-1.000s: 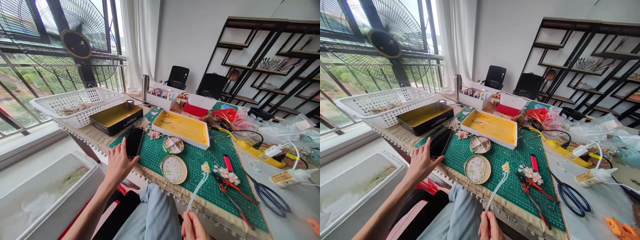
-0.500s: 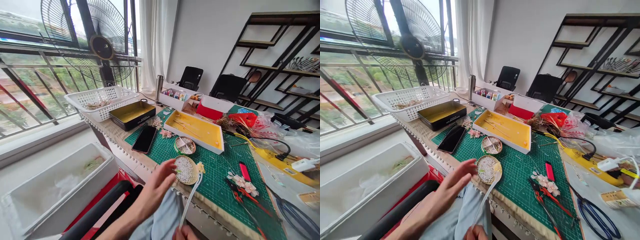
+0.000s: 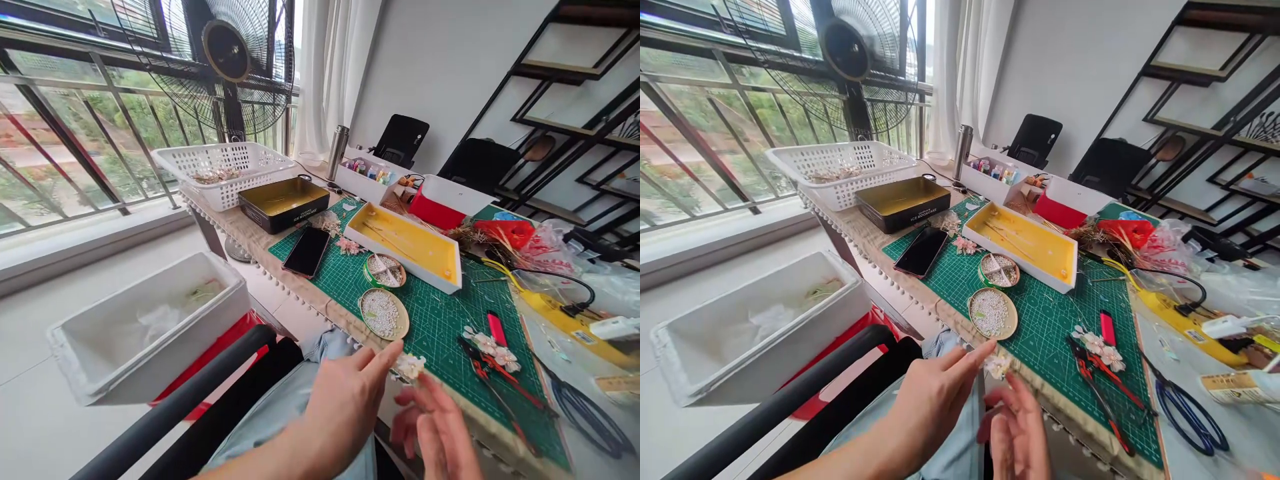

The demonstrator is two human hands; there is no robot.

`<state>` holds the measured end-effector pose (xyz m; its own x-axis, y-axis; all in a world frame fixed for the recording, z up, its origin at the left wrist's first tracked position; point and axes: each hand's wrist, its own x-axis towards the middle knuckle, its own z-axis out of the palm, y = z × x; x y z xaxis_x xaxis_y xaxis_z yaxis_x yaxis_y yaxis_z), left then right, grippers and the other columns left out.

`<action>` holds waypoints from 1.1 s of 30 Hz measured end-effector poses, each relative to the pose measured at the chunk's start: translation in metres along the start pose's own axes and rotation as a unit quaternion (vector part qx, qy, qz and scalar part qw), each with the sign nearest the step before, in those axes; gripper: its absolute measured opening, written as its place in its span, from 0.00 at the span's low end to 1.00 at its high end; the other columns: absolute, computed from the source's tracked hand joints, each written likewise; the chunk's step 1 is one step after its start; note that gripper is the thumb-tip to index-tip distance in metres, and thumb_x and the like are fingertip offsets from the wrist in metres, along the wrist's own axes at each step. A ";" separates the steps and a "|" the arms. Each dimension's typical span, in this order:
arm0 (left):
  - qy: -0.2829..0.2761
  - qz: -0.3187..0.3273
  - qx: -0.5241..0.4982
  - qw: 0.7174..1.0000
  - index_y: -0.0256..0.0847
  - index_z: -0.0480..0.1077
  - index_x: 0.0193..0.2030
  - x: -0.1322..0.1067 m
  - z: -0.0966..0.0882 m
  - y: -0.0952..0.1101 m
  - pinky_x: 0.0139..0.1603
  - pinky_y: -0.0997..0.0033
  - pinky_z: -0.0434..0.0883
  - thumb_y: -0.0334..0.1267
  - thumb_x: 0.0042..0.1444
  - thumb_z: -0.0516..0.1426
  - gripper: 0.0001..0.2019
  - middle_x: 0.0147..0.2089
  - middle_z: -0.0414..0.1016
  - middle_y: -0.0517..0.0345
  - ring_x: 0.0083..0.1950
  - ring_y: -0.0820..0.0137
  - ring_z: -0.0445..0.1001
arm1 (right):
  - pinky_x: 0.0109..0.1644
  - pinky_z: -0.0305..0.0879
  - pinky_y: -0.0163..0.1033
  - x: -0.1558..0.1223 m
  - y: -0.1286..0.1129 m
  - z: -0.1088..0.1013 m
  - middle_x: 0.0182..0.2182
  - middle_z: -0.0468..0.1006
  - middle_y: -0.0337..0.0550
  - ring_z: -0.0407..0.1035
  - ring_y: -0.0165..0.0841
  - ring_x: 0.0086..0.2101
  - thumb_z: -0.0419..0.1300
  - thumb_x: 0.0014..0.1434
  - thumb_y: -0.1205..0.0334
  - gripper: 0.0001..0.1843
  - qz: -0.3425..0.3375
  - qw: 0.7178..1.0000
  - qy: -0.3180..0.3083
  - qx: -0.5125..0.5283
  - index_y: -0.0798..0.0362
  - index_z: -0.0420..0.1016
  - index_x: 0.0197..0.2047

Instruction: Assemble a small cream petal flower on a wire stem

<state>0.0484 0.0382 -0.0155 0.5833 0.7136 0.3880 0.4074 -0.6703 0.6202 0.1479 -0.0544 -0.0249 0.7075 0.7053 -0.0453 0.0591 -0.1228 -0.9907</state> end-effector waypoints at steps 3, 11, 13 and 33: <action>0.043 0.034 0.038 0.998 0.44 0.63 0.61 -0.009 0.000 -0.001 0.19 0.75 0.61 0.28 0.61 0.49 0.21 0.30 0.74 0.61 0.21 0.72 0.70 | 0.32 0.69 0.37 -0.001 -0.011 0.011 0.41 0.79 0.51 0.74 0.37 0.33 0.61 0.56 0.40 0.33 -0.007 1.000 0.021 0.000 0.54 0.67 0.57; 0.042 0.033 -0.012 0.998 0.46 0.57 0.63 -0.022 -0.004 -0.007 0.23 0.76 0.66 0.28 0.62 0.49 0.23 0.35 0.77 0.60 0.27 0.71 0.75 | 0.30 0.68 0.35 -0.006 -0.010 0.022 0.34 0.78 0.45 0.69 0.32 0.27 0.63 0.55 0.41 0.28 -0.015 0.999 0.036 -0.003 0.54 0.70 0.49; 0.017 0.022 -0.078 0.997 0.48 0.56 0.62 -0.024 -0.008 -0.005 0.27 0.77 0.68 0.28 0.63 0.48 0.22 0.38 0.78 0.60 0.30 0.72 0.77 | 0.30 0.67 0.35 -0.007 -0.011 0.022 0.34 0.78 0.45 0.69 0.32 0.27 0.62 0.55 0.40 0.27 -0.015 0.999 0.035 -0.003 0.53 0.70 0.47; -0.106 -0.085 -0.423 0.896 0.45 0.60 0.58 -0.035 -0.024 0.003 0.21 0.82 0.59 0.38 0.66 0.47 0.15 0.33 0.72 0.61 0.17 0.81 0.60 | 0.39 0.71 0.35 -0.014 -0.015 0.023 0.45 0.75 0.52 0.74 0.38 0.37 0.61 0.51 0.33 0.44 -0.032 0.997 0.030 -0.069 0.55 0.65 0.61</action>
<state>0.0127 0.0159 -0.0110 0.7197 0.6765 0.1565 -0.1228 -0.0978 0.9876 0.1209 -0.0464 -0.0123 0.7395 0.6725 0.0289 0.1990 -0.1774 -0.9638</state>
